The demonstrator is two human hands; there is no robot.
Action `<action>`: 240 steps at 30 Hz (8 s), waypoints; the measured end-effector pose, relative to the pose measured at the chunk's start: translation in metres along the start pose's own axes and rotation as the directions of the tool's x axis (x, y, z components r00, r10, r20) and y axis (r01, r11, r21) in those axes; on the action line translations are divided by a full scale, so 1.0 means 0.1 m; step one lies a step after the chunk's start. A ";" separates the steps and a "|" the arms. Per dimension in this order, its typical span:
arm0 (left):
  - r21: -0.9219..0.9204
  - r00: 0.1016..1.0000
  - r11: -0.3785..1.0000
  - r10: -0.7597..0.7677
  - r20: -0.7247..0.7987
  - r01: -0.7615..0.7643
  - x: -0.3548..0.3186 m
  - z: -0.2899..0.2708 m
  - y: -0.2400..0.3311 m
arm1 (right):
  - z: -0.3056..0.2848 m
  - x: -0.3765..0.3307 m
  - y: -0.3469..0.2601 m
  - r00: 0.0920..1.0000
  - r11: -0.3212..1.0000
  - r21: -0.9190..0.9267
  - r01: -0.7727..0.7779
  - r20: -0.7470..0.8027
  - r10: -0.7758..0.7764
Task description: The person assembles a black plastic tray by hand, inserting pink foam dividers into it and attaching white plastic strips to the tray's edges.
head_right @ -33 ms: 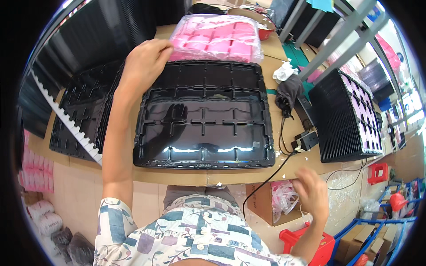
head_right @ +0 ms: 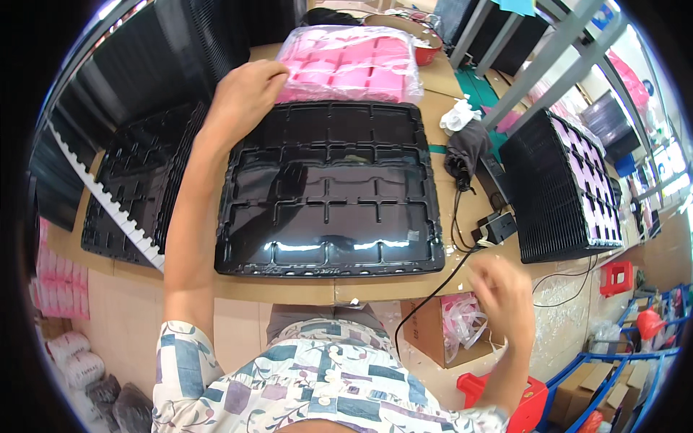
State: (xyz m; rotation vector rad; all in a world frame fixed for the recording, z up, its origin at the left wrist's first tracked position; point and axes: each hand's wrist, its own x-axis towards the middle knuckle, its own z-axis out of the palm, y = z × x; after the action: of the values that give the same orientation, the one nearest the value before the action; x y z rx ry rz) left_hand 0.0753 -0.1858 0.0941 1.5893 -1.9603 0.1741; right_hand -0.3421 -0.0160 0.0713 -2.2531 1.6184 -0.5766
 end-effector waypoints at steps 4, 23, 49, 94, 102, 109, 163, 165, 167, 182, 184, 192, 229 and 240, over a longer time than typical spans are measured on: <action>0.089 0.965 0.961 0.263 -0.007 -0.261 0.46 0.97 -0.46 | 0.22 1.87 -0.41 0.854 0.874 -0.151 0.462 -0.188 -0.484; 0.107 0.839 0.989 0.026 0.543 -0.100 0.55 1.02 -0.23 | 1.31 4.29 0.29 0.921 0.920 -0.049 0.389 0.048 -0.387; -0.858 0.601 -0.454 -0.624 0.499 0.242 0.83 1.22 -0.61 | 0.32 3.93 0.04 0.947 0.946 0.062 0.319 -0.054 -0.316; -0.511 0.844 0.673 -0.457 0.279 0.534 -2.00 -0.15 0.05 | 0.72 0.48 0.22 0.815 0.821 -0.331 0.465 -0.203 -0.543; -0.396 0.882 0.788 -0.420 0.215 0.471 -2.05 -0.13 0.12 | 0.71 0.46 0.22 0.806 0.789 -0.355 0.501 -0.140 -0.575; -0.315 0.910 0.854 -0.392 0.133 0.414 -2.05 -0.09 0.19 | 0.72 0.51 0.15 0.801 0.767 -0.382 0.515 -0.104 -0.590; -0.356 0.891 0.825 -0.449 0.061 0.440 -2.10 -0.04 0.21 | 0.72 0.45 0.06 0.813 0.768 -0.393 0.505 -0.081 -0.576; -0.328 0.885 0.832 -0.465 0.030 0.448 -2.12 -0.01 0.22 | 0.73 0.46 0.08 0.816 0.767 -0.400 0.501 -0.078 -0.573; -0.322 0.885 0.834 -0.466 0.024 0.448 -2.11 0.00 0.22 | 0.71 0.45 0.08 0.819 0.763 -0.405 0.504 -0.058 -0.571; -0.242 0.898 0.871 -0.440 0.001 0.427 -2.10 0.01 0.23 | 0.70 0.52 0.06 0.812 0.746 -0.403 0.530 -0.012 -0.584; -0.192 0.899 0.884 -0.437 -0.013 0.427 -2.10 -0.02 0.25 | 0.64 0.53 -0.01 0.819 0.756 -0.381 0.533 0.008 -0.573; -0.130 0.929 0.920 -0.370 0.020 0.370 -2.04 0.01 0.31 | 0.63 0.46 0.02 0.822 0.737 -0.411 0.536 0.056 -0.567; -0.411 0.847 0.758 -0.527 0.073 0.507 -2.14 -0.03 0.23 | 0.74 0.41 0.11 0.797 0.693 -0.517 0.502 -0.034 -0.603; -0.368 0.848 0.766 -0.504 0.167 0.528 -2.13 -0.11 0.24 | 0.76 0.43 0.08 0.848 0.840 -0.282 0.464 -0.131 -0.513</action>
State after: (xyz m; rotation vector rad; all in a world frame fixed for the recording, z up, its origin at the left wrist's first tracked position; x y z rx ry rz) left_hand 0.0792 0.0064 -0.0022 1.7842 -1.3944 -0.4790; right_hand -0.2992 -0.0582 0.0070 -2.9091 1.2285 -0.7913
